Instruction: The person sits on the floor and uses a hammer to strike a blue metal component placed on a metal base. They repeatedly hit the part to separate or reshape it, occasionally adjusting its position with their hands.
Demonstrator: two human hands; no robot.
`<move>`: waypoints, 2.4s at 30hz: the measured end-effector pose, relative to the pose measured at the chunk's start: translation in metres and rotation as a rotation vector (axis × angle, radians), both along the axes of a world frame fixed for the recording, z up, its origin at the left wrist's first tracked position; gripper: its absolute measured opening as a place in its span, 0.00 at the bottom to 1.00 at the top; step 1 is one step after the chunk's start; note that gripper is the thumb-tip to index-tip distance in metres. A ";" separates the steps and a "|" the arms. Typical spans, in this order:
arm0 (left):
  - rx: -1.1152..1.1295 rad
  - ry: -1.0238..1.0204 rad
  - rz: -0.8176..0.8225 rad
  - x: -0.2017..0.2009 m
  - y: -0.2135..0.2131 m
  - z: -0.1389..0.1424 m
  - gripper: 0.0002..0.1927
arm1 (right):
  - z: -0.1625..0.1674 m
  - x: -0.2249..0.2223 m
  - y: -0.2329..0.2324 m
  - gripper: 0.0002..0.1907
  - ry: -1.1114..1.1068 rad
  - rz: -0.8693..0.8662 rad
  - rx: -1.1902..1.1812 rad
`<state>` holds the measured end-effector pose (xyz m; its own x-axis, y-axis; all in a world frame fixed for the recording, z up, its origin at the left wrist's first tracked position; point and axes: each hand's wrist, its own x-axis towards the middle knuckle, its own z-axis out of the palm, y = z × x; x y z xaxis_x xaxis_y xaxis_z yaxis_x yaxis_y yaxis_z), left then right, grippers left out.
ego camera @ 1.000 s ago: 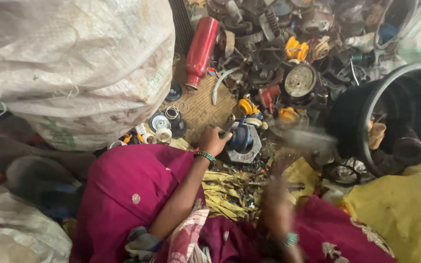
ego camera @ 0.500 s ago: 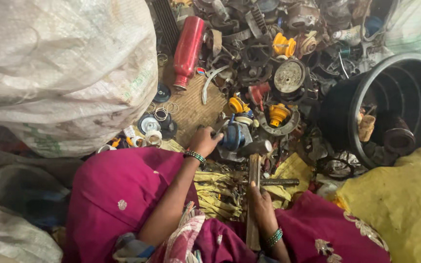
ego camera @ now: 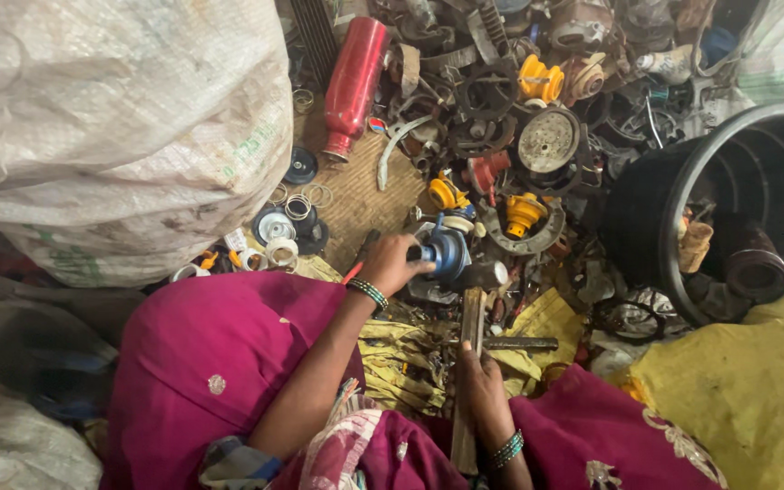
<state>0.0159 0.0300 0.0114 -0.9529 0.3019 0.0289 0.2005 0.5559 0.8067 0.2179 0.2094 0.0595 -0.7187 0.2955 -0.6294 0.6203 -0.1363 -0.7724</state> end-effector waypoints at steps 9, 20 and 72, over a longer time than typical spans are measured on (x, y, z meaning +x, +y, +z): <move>0.086 -0.123 0.044 -0.007 -0.002 -0.002 0.25 | 0.012 -0.003 0.003 0.23 -0.139 0.067 0.094; 0.569 -0.552 0.104 -0.006 0.003 -0.003 0.26 | 0.002 0.000 0.006 0.22 -0.104 0.022 0.029; 0.170 -0.045 0.073 -0.015 -0.009 -0.017 0.21 | 0.204 0.012 -0.013 0.09 0.796 -0.129 0.540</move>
<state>0.0004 0.0206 -0.0053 -0.9736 0.2262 0.0301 0.1259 0.4223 0.8977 0.2301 0.1963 0.2639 -0.8174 0.5085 0.2708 -0.1058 0.3295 -0.9382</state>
